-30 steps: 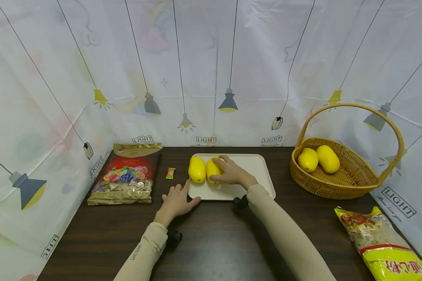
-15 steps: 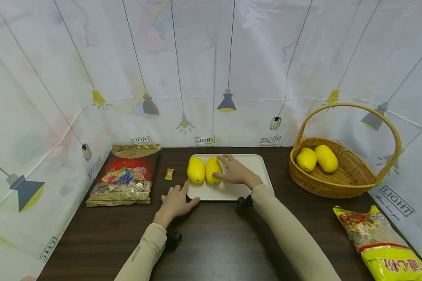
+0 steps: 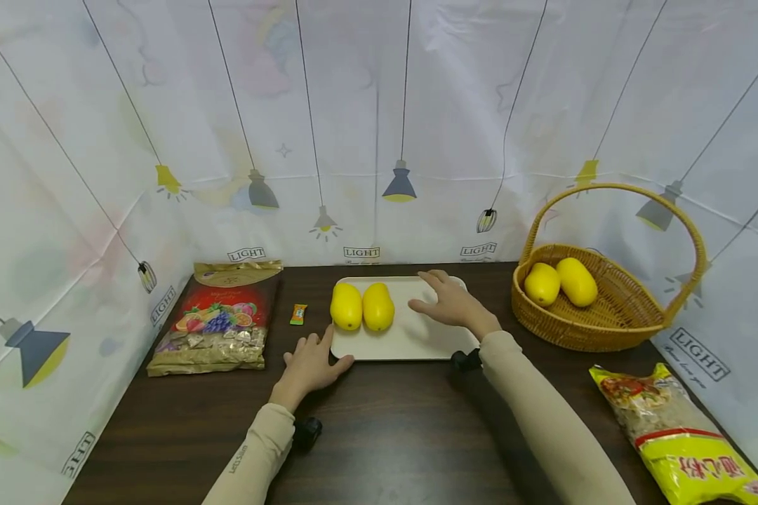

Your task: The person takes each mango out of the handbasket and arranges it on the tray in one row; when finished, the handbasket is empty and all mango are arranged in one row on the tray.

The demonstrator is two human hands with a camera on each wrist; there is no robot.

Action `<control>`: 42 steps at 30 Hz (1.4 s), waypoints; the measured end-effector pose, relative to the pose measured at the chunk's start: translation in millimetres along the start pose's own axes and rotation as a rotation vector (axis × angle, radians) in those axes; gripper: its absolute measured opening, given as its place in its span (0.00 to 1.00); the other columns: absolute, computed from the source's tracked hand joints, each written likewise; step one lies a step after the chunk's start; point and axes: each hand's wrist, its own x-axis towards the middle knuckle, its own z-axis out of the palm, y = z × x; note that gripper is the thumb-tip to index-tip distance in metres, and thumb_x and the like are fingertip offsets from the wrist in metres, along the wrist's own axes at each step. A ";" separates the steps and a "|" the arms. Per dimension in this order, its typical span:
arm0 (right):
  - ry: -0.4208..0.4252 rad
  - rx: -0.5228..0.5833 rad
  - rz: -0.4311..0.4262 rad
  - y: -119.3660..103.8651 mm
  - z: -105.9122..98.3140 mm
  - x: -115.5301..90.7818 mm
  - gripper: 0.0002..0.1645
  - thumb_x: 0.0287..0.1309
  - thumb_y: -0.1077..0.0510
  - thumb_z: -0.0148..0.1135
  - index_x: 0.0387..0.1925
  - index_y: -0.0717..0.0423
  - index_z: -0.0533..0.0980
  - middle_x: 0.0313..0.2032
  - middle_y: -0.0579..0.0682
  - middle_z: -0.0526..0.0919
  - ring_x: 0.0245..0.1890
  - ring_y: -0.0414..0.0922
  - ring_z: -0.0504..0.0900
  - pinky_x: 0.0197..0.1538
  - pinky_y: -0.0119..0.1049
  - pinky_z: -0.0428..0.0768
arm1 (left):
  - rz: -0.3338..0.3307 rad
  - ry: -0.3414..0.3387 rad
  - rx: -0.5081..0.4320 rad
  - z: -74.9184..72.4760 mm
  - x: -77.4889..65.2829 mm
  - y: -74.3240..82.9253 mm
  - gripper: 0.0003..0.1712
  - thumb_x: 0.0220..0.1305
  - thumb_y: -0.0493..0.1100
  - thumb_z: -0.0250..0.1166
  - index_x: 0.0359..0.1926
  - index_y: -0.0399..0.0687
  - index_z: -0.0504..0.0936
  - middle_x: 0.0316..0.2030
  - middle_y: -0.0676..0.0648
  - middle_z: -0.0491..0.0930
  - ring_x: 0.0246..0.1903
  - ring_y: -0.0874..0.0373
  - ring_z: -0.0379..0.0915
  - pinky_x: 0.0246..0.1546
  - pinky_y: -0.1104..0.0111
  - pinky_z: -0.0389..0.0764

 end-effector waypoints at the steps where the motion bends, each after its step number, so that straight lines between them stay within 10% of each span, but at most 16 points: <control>1: 0.011 0.006 0.012 3.3 -2.9 -2.6 0.52 0.62 0.28 0.56 0.78 0.49 0.57 0.76 0.60 0.57 0.74 0.64 0.61 0.71 0.65 0.63 | 0.000 0.000 0.000 0.0 0.2 0.2 0.50 0.67 0.71 0.56 0.79 0.51 0.55 0.66 0.35 0.69 0.63 0.37 0.64 0.53 0.35 0.66; 26: 0.169 -0.105 0.251 107.7 -100.9 -71.0 0.56 0.65 0.22 0.43 0.79 0.55 0.52 0.75 0.71 0.53 0.72 0.75 0.54 0.66 0.76 0.55 | -0.007 -0.014 0.008 0.3 -1.0 1.3 0.50 0.67 0.71 0.56 0.80 0.51 0.54 0.66 0.35 0.69 0.63 0.37 0.64 0.54 0.33 0.66; 42: 0.076 -0.086 0.313 154.5 -106.7 -77.0 0.55 0.67 0.24 0.42 0.79 0.56 0.49 0.74 0.75 0.52 0.74 0.74 0.48 0.69 0.75 0.53 | -0.005 -0.013 0.010 1.5 0.2 -0.2 0.50 0.67 0.71 0.56 0.80 0.52 0.53 0.65 0.36 0.69 0.62 0.38 0.64 0.53 0.34 0.66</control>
